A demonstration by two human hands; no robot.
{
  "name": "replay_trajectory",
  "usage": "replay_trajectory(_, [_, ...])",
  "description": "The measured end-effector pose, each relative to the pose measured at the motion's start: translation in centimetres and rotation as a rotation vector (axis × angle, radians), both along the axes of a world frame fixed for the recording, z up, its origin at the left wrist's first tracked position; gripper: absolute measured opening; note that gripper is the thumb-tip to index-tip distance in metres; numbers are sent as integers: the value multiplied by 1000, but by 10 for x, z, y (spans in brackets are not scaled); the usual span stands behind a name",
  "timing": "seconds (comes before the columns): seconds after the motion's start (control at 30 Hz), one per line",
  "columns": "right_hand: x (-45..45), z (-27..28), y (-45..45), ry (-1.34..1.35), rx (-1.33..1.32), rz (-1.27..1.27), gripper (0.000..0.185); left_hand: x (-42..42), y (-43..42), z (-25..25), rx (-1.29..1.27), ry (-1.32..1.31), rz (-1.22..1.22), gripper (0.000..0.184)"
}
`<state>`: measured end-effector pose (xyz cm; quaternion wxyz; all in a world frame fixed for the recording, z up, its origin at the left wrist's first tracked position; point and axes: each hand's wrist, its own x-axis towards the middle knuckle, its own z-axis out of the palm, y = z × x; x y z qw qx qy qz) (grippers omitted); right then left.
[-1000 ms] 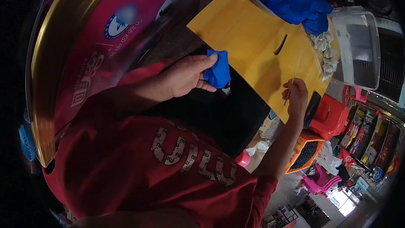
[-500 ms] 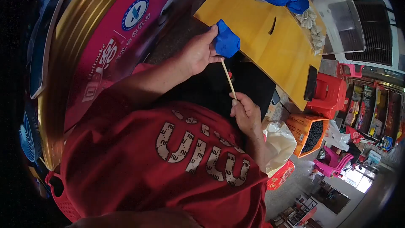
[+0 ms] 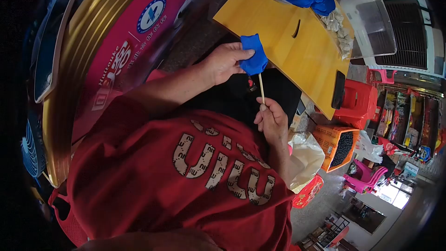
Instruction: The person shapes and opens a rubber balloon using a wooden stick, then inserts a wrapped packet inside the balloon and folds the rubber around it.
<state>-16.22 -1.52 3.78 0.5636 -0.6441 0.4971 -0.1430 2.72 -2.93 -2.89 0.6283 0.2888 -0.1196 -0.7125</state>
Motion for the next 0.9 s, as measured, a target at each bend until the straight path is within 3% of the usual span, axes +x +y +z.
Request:
replay_trajectory(0.17, [-2,3,0,61,13,-19,20,7,-1,8,224,-74,159,21])
replay_trajectory(0.3, [-7,5,3,77,33,-7,18,8,-1,10,249,-141,207,17])
replay_trajectory(0.4, [-8,8,6,44,36,48,17,8,-2,8,194,-282,232,14])
replay_trajectory(0.47, [-7,8,7,43,43,51,17,5,-7,-2,-18,-278,333,16])
replay_trajectory(0.77, [-3,4,4,45,27,-31,17,3,0,19,48,-330,323,14])
replay_trajectory(0.9, [-8,-3,-1,-76,12,-116,16,-3,-9,-6,-47,-281,365,16])
